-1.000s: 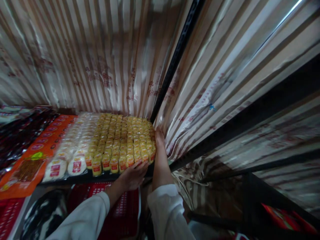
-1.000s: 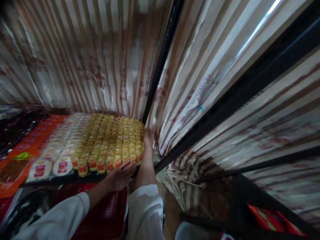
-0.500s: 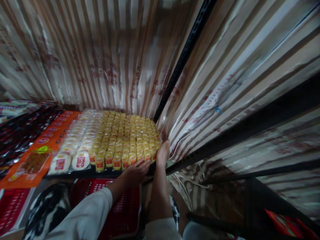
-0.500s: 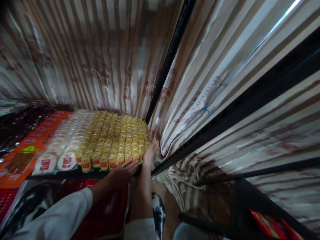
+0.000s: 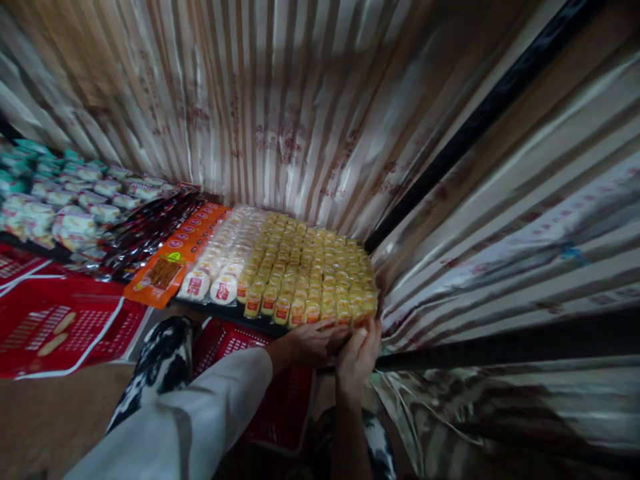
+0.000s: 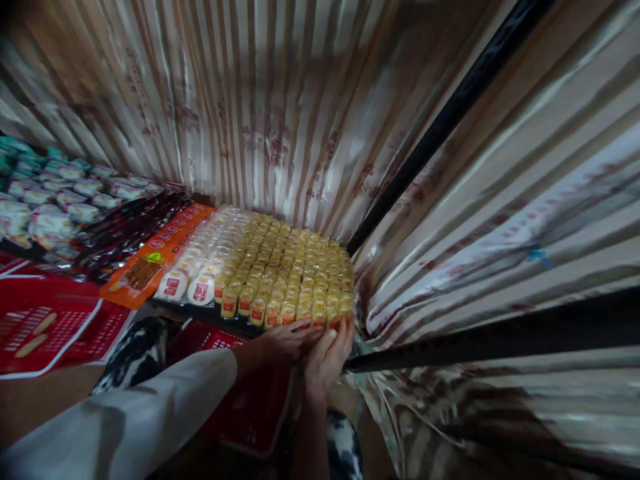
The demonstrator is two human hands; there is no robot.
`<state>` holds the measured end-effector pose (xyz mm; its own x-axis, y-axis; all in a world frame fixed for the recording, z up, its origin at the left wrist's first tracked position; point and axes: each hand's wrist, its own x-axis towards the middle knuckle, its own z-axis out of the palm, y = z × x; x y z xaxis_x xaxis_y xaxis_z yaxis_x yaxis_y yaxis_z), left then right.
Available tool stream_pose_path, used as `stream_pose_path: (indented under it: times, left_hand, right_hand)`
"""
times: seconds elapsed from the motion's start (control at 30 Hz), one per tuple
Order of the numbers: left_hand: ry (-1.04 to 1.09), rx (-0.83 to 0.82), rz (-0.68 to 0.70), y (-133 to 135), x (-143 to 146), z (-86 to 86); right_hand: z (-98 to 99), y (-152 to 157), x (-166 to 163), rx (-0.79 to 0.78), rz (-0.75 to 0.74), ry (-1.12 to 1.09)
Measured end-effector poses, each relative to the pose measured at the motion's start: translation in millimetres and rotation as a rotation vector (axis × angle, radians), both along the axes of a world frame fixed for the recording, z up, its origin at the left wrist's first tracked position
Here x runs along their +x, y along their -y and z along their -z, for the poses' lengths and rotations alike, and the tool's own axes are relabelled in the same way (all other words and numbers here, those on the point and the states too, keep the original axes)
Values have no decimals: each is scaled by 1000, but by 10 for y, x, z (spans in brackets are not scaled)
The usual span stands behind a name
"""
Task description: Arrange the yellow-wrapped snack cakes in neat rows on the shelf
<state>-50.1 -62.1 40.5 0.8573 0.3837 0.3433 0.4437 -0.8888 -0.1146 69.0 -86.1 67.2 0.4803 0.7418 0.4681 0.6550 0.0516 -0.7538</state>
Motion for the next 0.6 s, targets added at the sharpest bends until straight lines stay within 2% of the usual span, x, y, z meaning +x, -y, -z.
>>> stream_pose_path:
  times: [0.1, 0.2, 0.33, 0.47, 0.53, 0.6]
  left_hand:
    - [-1, -40, -20, -1, -10, -32]
    - [-47, 9, -6, 4, -36, -61]
    - [-83, 115, 93, 9, -93, -79]
    - [-32, 128, 133, 77, -140, -100]
    - [33, 95, 86, 173, -180, -98]
    - [126, 22, -37, 307, -263, -77]
  right_hand:
    - [127, 254, -110, -4, -40, 10]
    - [208, 462, -100, -58, -56, -18]
    - [199, 822, -14, -101, -9, -30]
    - [174, 1182, -45, -168, 12, -79]
    - [187, 1257, -113, -226, -13, -99]
    - [206, 1234, -201, -250, -52, -91]
